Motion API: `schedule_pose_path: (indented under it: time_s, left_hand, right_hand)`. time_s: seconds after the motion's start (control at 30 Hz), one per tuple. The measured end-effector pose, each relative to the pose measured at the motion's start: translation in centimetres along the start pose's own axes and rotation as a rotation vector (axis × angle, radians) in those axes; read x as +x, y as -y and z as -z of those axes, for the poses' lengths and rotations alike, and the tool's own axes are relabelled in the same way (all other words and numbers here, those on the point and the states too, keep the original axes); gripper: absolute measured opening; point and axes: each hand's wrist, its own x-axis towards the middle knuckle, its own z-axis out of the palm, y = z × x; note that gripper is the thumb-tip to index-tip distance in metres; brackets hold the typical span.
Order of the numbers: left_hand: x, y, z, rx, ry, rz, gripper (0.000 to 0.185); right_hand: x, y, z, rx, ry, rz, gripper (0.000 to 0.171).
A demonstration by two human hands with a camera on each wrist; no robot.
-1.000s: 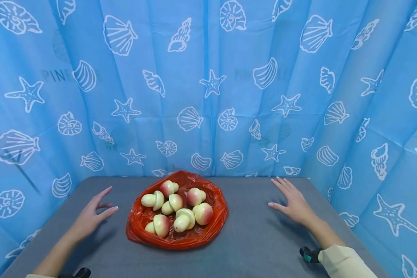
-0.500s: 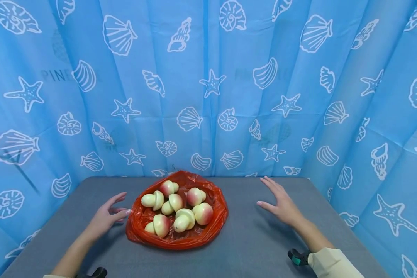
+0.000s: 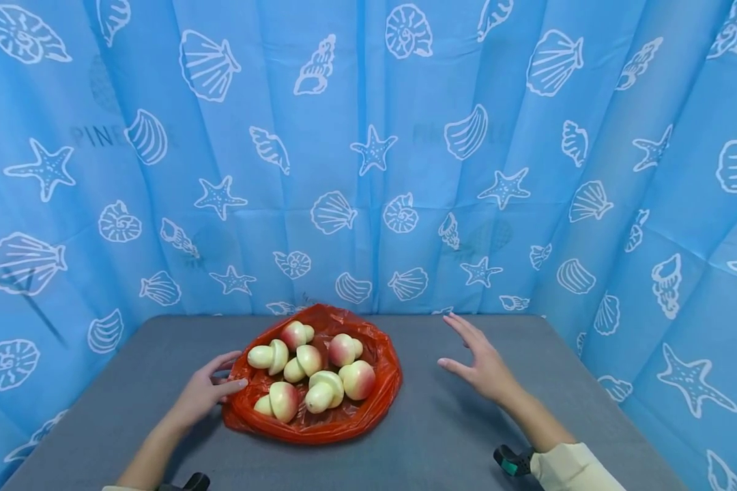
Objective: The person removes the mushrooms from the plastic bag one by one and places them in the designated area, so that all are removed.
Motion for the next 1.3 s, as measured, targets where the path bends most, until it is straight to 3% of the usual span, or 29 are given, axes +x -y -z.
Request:
schedule_pose_path:
  time_s: [0.37, 0.6, 1.03, 1.3]
  left_hand:
    - [0.1, 0.0, -0.6, 0.002, -0.021, -0.01, 0.065]
    - [0.1, 0.0, -0.8, 0.078, -0.022, -0.004, 0.061]
    - [0.6, 0.0, -0.7, 0.127, -0.009, 0.066, 0.069]
    - [0.6, 0.3, -0.4, 0.089, 0.011, 0.125, 0.074]
  right_hand:
    - [0.9, 2.3, -1.8, 0.074, 0.045, 0.076, 0.075]
    - [1.8, 3.6, -3.2, 0.092, 0.092, 0.083, 0.074]
    - [4.1, 6.0, -5.1, 0.15, 0.206, 0.095, 0.074]
    - [5.8, 7.4, -6.1, 0.15, 0.253, 0.096, 0.072]
